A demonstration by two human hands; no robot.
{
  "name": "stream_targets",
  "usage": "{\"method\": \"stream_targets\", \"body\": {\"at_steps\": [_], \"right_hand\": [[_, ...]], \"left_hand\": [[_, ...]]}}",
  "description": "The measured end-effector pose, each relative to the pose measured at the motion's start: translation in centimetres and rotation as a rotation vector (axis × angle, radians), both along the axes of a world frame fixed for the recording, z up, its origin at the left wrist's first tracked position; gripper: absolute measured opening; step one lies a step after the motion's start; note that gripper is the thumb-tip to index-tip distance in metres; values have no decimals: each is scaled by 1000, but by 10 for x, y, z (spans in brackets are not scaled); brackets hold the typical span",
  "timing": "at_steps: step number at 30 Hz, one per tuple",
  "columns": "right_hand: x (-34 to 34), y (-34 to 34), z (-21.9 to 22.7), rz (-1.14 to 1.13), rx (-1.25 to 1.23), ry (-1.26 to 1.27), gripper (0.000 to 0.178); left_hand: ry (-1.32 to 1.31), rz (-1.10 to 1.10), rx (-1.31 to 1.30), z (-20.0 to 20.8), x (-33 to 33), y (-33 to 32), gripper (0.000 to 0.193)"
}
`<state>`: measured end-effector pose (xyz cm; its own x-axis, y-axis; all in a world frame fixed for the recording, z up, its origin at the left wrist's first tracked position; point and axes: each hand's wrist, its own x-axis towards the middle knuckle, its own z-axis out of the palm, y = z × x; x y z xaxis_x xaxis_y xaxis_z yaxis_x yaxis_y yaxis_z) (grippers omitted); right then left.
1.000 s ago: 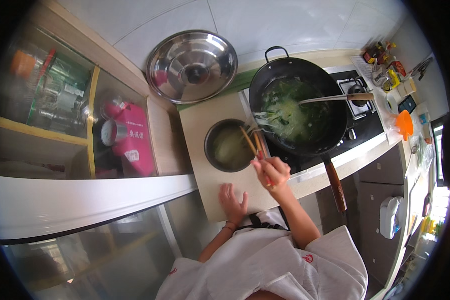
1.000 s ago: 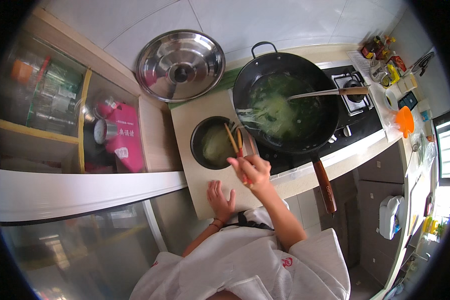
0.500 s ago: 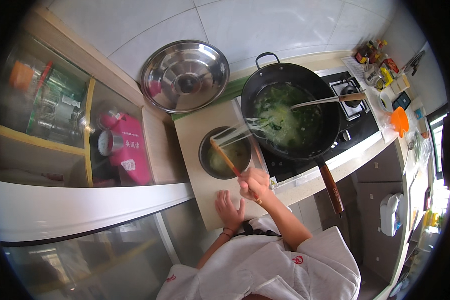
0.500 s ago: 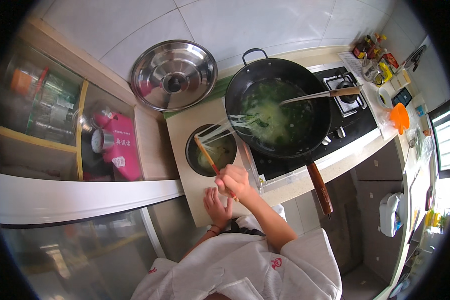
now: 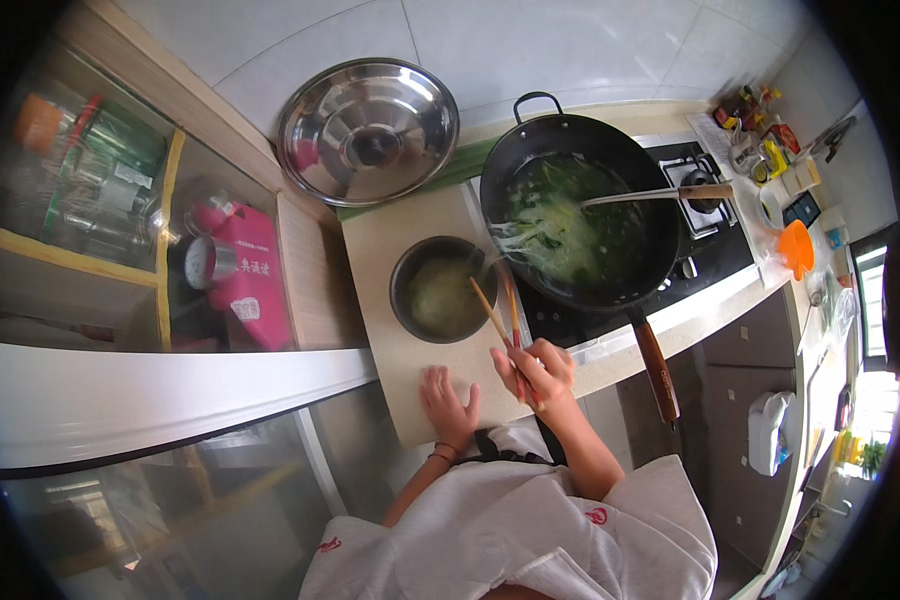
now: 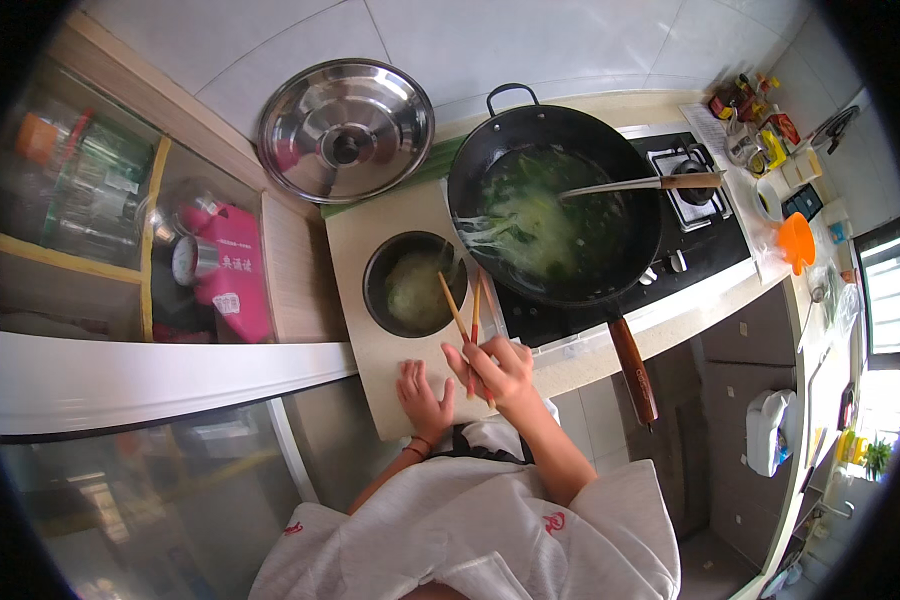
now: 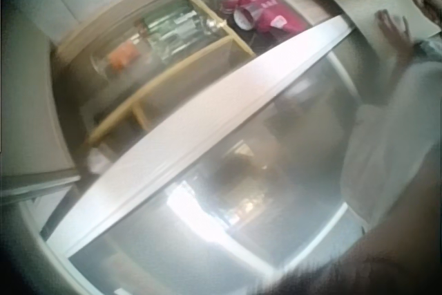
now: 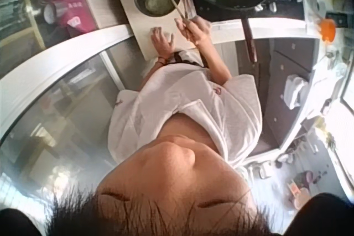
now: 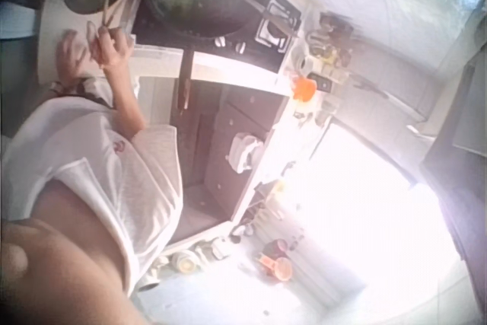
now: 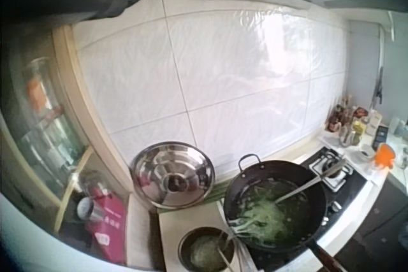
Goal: The person cooks noodles and vegetables in a wok on a gas stove. They use a ladle to stir the boiling contents and then use chopsticks to transfer the cooked noodles and vegetables into a bowl.
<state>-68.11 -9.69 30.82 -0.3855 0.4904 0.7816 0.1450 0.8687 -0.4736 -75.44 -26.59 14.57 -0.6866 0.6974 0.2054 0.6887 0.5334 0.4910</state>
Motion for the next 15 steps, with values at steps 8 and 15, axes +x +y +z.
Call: {"method": "stream_targets", "body": {"at_steps": [8,15], "right_hand": [[-58,32,-45,73,-20,95,18],[-62,18,-36,444,74,121,16]], "left_hand": [[-10,-25,-17,0,-4,1,66],[5,-31,-21,-3,-4,0,67]]}}
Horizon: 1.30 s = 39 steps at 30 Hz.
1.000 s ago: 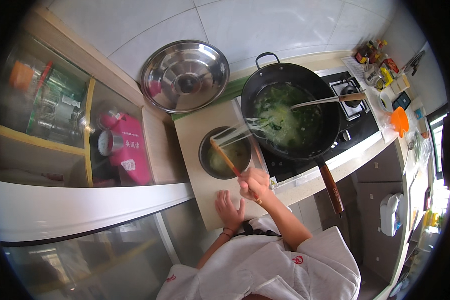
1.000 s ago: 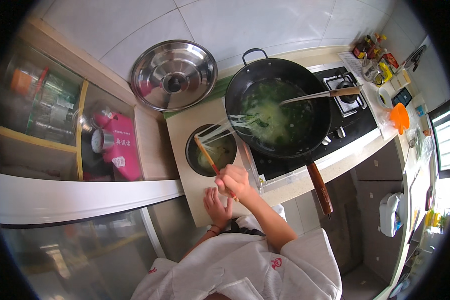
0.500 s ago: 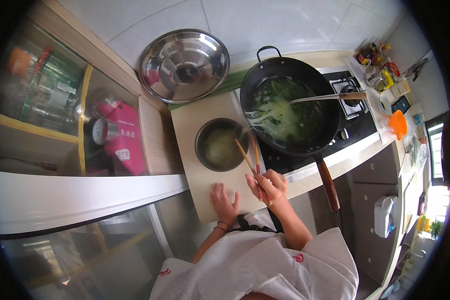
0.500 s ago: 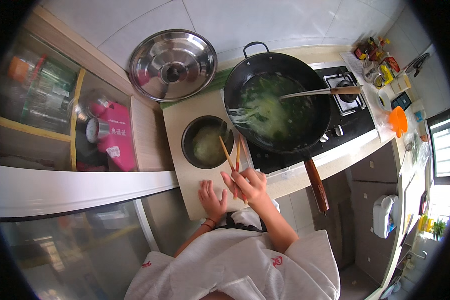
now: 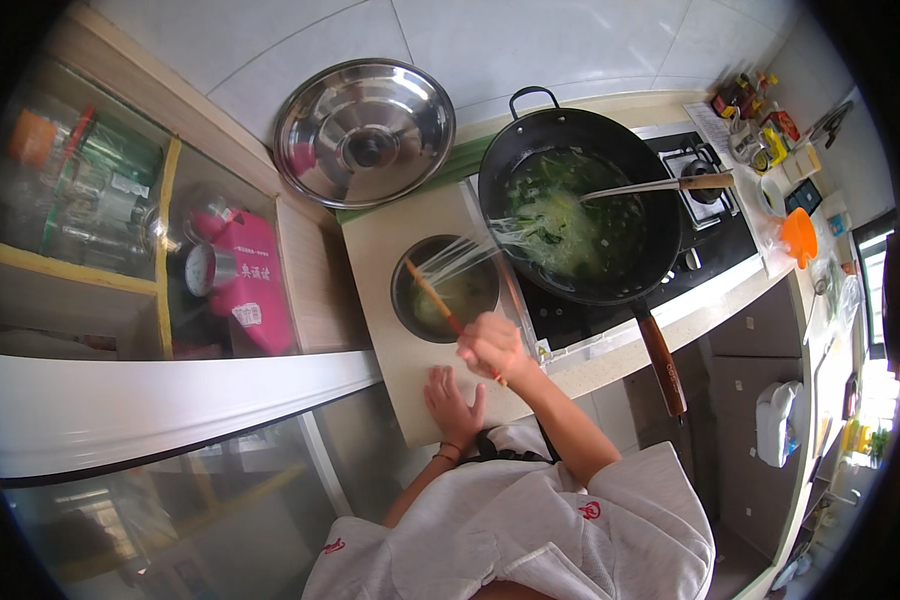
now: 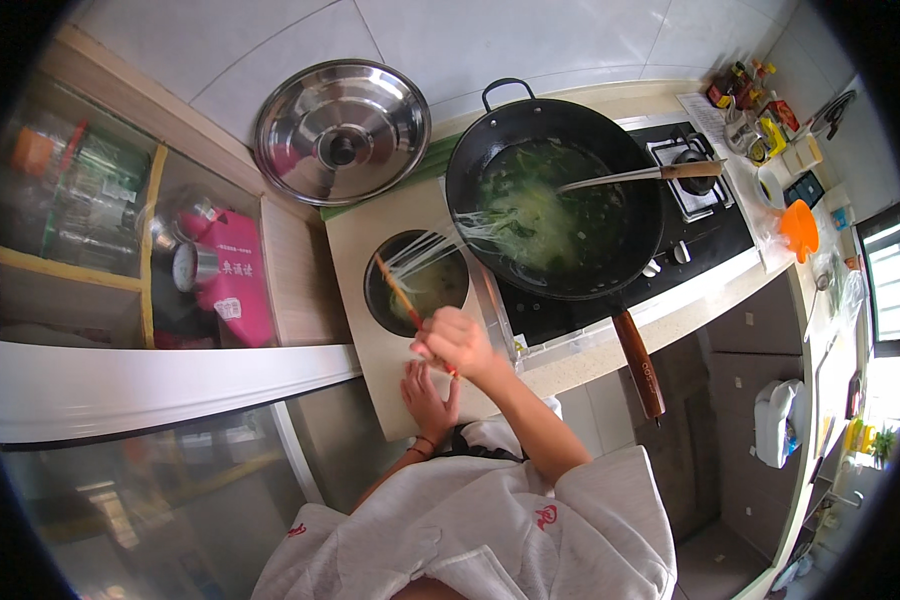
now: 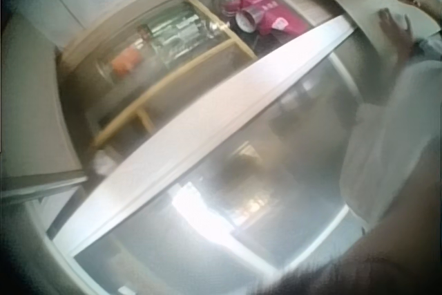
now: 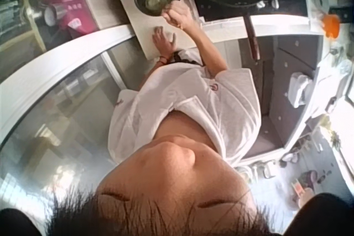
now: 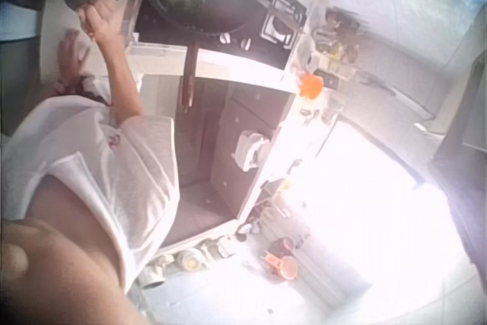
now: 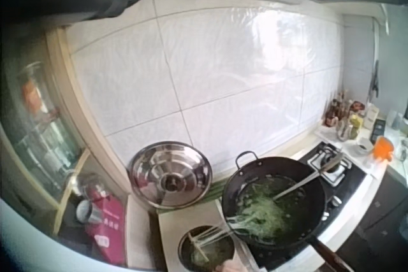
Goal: The person cooks noodles and vegetables in a wok on a gas stove. They use a ladle to stir the boiling contents and then use chopsticks to transfer the cooked noodles and vegetables into a bowl.
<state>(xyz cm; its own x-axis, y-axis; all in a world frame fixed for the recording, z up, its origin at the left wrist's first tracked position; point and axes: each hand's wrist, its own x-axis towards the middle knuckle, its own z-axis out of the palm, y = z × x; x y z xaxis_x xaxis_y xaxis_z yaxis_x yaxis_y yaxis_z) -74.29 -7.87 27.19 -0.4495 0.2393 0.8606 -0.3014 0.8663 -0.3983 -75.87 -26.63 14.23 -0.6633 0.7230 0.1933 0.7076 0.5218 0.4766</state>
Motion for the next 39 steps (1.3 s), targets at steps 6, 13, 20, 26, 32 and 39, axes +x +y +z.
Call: {"method": "stream_targets", "body": {"at_steps": [6,13,20,26,32,39], "right_hand": [[28,-22,-20,-68,13,-291,15],[52,-30,60,-280,-171,-100,16],[48,-14,36,-467,-36,-164,18],[6,13,-9,-302,-67,-70,20],[-1,-1,8,59,87,-35,20],[16,-20,6,93,111,-113,20]], "left_hand": [[-41,-16,-1,4,-1,0,69],[-33,16,35,6,2,1,66],[-4,17,38,3,0,1,67],[8,8,19,1,0,2,65],[-15,15,30,1,1,1,64],[-34,-58,34,3,-2,-2,65]]}}
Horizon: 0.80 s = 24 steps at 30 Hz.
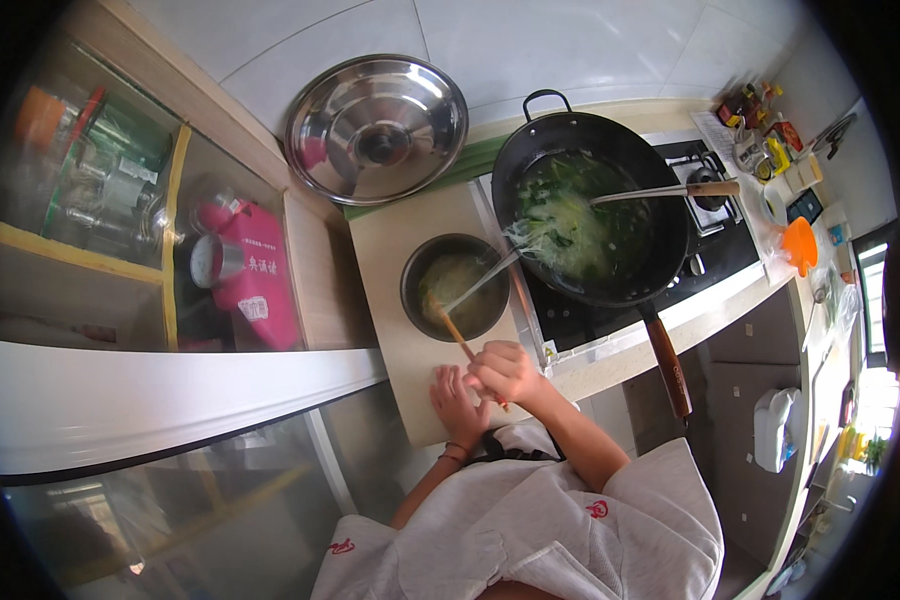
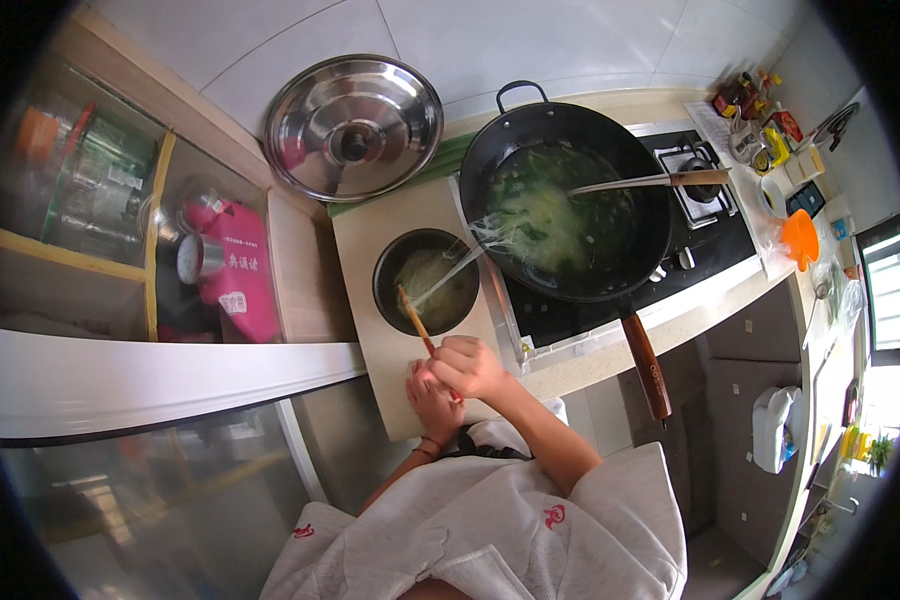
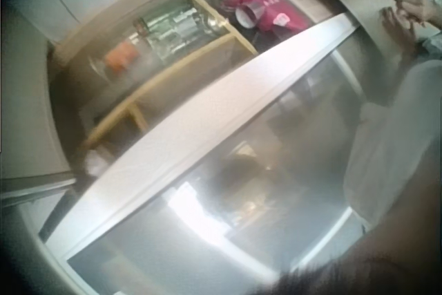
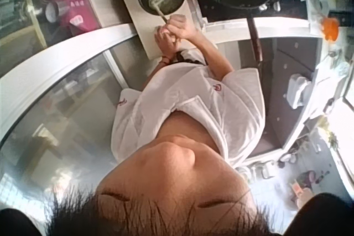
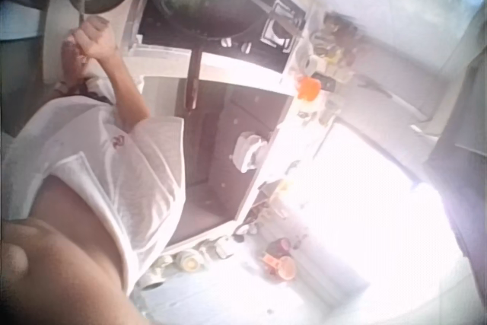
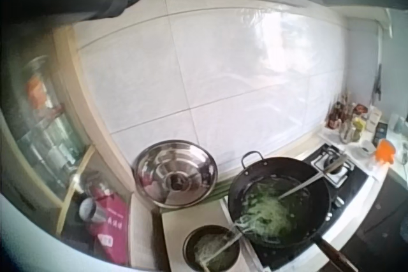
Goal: The person cooks noodles and vegetables in a wok on a gas stove. They use a ladle to stir the boiling contents and then use chopsticks to transfer the cooked noodles and vegetables into a bowl.
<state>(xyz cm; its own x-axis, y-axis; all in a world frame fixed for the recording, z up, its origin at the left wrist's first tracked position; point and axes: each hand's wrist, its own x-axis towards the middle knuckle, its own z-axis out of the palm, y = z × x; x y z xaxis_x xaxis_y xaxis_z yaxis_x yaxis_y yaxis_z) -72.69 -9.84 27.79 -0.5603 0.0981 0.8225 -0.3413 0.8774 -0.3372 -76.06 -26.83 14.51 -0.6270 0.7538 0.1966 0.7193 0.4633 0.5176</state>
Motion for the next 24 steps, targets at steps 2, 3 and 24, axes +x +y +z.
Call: {"method": "stream_targets", "body": {"at_steps": [2,3,24], "right_hand": [[3,-4,8,-137,-39,34,20],[4,-5,13,-186,-90,6,17],[1,30,-5,-469,-145,70,17]], "left_hand": [[-15,56,26,0,3,0,65],[-4,67,24,0,4,0,65],[42,80,-10,-1,1,2,65]]}}
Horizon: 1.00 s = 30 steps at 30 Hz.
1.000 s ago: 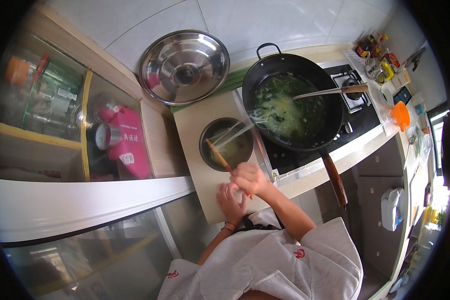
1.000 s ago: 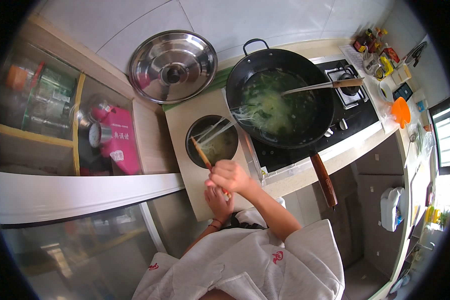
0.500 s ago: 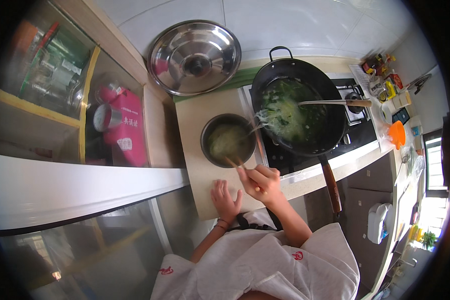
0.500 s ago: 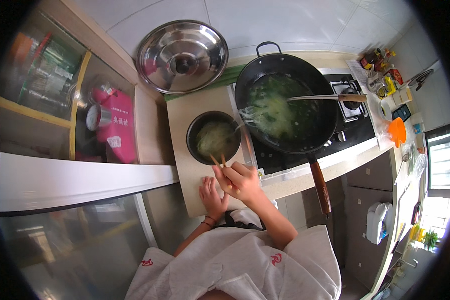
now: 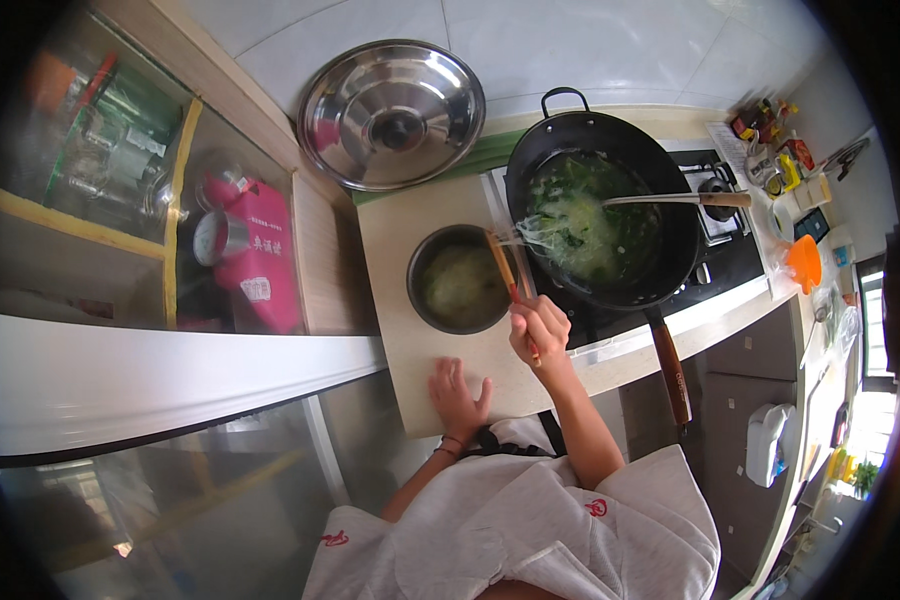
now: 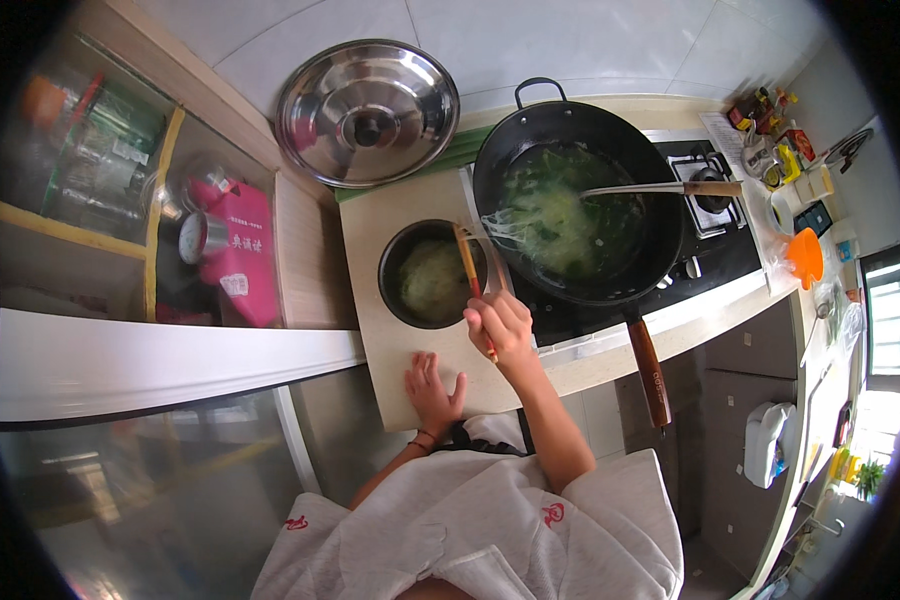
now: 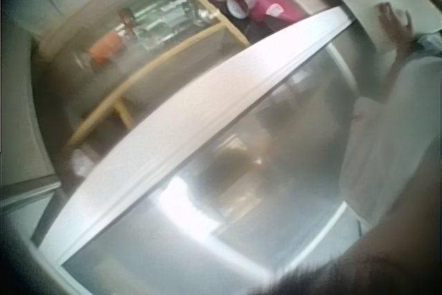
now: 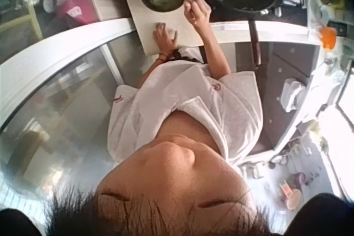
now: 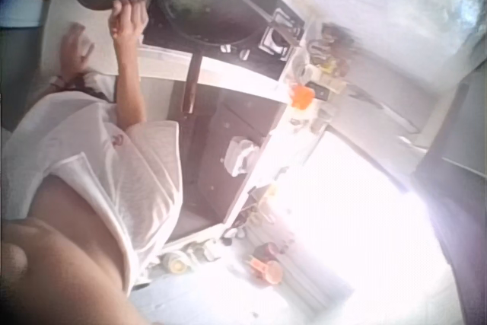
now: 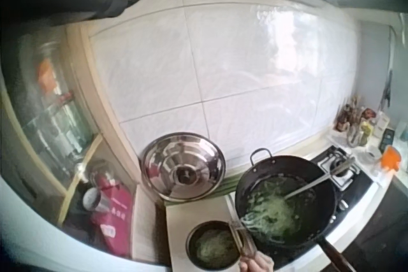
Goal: The person cooks noodles and vegetables in a wok on a gas stove. They use a ladle to stir the boiling contents and then use chopsticks to transfer the cooked noodles and vegetables into a bowl.
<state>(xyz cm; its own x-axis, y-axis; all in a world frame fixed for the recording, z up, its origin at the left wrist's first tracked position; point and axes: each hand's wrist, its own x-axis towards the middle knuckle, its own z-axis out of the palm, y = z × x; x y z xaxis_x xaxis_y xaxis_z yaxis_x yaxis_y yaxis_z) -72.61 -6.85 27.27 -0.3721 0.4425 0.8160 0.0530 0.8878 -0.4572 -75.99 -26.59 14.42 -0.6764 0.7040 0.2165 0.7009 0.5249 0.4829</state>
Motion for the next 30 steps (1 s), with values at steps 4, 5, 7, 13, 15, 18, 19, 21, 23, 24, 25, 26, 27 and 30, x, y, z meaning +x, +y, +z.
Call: {"method": "stream_targets", "body": {"at_steps": [4,5,7,13,15,18,19,21,23,24,25,26,27,30], "right_hand": [[-9,7,8,180,183,41,23],[-10,6,14,201,192,47,24],[-16,7,24,241,235,70,27],[-21,11,54,332,382,83,29],[-18,10,65,362,416,87,29],[-13,-2,72,396,411,70,28],[-10,-9,72,394,387,37,26],[-4,-21,56,353,291,-145,21],[-1,-26,38,304,116,-250,20],[4,-28,34,277,27,-304,20],[11,-31,35,259,-53,-262,19],[15,-29,37,211,-46,-198,19],[18,-27,40,162,-38,-134,19],[27,-26,50,-2,21,-54,15]], "left_hand": [[-5,-8,6,2,1,0,65],[-10,-9,9,1,1,1,65],[-3,-14,8,2,1,1,65],[0,-12,4,3,2,0,65],[-12,-14,1,3,2,0,65],[-24,-41,-17,-1,0,-3,65],[-20,-63,-32,-3,-2,-4,65],[-18,-64,-27,-2,-3,-2,65],[-30,-12,12,-1,1,-1,66],[-32,-11,13,-1,1,-1,66],[-35,-6,10,-1,2,-3,66],[-38,-1,7,-1,3,-4,66],[-36,2,12,-2,3,-4,66],[-29,2,16,-1,2,-2,66]]}}
